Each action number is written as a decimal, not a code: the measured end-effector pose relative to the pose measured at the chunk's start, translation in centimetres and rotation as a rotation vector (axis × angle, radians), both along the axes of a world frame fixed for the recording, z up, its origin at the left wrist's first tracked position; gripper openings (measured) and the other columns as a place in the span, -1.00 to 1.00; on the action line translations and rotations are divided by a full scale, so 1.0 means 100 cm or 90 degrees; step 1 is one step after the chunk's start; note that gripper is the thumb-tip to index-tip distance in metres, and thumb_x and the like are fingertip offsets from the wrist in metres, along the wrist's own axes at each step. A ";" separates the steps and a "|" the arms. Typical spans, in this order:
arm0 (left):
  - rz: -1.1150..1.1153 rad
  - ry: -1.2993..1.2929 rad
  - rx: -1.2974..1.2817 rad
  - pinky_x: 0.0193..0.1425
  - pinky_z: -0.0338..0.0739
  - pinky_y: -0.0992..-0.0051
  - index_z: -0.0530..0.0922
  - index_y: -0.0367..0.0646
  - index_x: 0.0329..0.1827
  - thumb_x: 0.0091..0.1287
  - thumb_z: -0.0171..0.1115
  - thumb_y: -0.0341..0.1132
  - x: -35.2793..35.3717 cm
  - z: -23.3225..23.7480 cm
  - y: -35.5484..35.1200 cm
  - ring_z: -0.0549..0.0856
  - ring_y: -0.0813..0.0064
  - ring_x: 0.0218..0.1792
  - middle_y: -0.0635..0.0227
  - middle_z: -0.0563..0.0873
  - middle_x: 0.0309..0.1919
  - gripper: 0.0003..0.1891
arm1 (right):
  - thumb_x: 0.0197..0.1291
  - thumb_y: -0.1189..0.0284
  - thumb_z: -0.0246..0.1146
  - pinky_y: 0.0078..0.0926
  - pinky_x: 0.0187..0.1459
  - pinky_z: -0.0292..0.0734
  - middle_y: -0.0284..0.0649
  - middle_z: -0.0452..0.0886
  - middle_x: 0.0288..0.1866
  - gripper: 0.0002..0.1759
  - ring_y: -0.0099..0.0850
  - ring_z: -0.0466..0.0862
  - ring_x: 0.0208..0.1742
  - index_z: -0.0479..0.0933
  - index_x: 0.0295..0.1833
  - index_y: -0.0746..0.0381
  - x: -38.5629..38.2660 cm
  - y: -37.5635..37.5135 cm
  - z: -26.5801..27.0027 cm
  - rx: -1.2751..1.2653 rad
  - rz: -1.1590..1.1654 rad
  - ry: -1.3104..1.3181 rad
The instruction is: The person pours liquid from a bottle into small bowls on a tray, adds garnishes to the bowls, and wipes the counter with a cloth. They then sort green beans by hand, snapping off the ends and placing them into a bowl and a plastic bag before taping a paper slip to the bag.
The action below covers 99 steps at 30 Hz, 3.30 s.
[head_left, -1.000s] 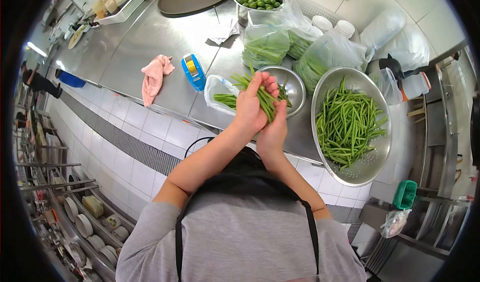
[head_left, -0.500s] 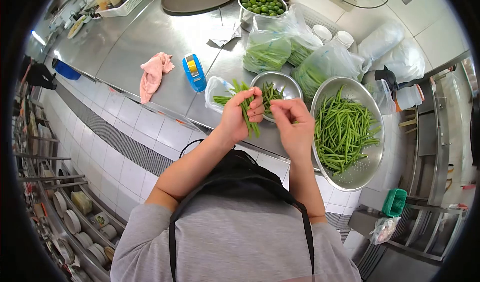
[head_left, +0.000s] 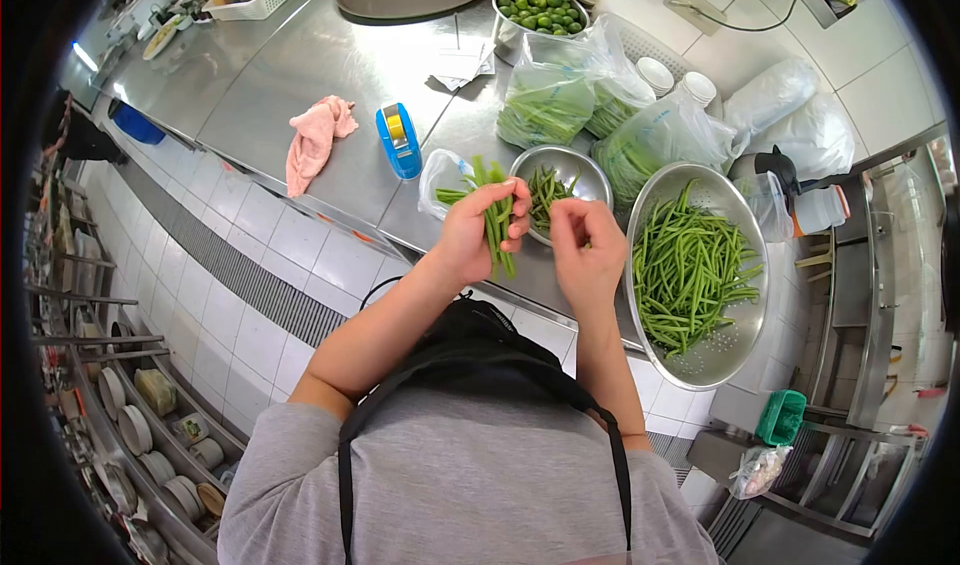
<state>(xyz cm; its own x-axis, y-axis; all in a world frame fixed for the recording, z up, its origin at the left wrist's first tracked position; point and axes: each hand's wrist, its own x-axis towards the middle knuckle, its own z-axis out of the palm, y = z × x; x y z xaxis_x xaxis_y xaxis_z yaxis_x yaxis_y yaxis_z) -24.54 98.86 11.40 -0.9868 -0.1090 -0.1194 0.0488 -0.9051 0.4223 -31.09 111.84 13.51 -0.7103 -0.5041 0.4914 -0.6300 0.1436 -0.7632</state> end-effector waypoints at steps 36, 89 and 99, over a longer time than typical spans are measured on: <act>0.297 -0.002 0.039 0.34 0.16 0.21 0.42 -0.23 0.04 0.37 -0.15 -0.23 0.093 -0.019 -0.044 0.29 0.24 0.27 0.11 0.32 0.23 -0.68 | 0.17 0.45 0.13 -0.61 -0.36 0.45 -0.20 0.54 -0.23 -0.66 -0.55 0.55 -0.29 0.39 0.05 0.35 0.021 -0.089 -0.010 -0.034 0.346 -0.415; 0.334 -0.199 -1.167 -0.24 0.46 0.41 0.55 -0.24 -0.13 -0.06 0.05 -0.64 0.045 0.022 -0.054 0.54 0.26 -0.33 0.20 0.47 -0.28 -0.63 | -0.13 0.51 0.25 -0.22 -0.18 0.46 0.03 0.52 -0.22 -0.60 -0.05 0.54 -0.19 0.39 -0.10 0.40 -0.003 -0.069 0.025 0.544 0.172 0.158; 0.529 -0.087 -1.400 -0.14 0.42 0.44 0.56 -0.28 -0.27 0.06 0.20 -0.52 0.040 0.023 -0.047 0.53 0.27 -0.27 0.21 0.50 -0.30 -0.84 | 0.03 0.43 0.22 -0.43 -0.42 0.45 -0.22 0.51 -0.54 -0.89 -0.28 0.54 -0.46 0.51 -0.48 0.22 0.011 0.002 0.028 0.181 0.084 0.280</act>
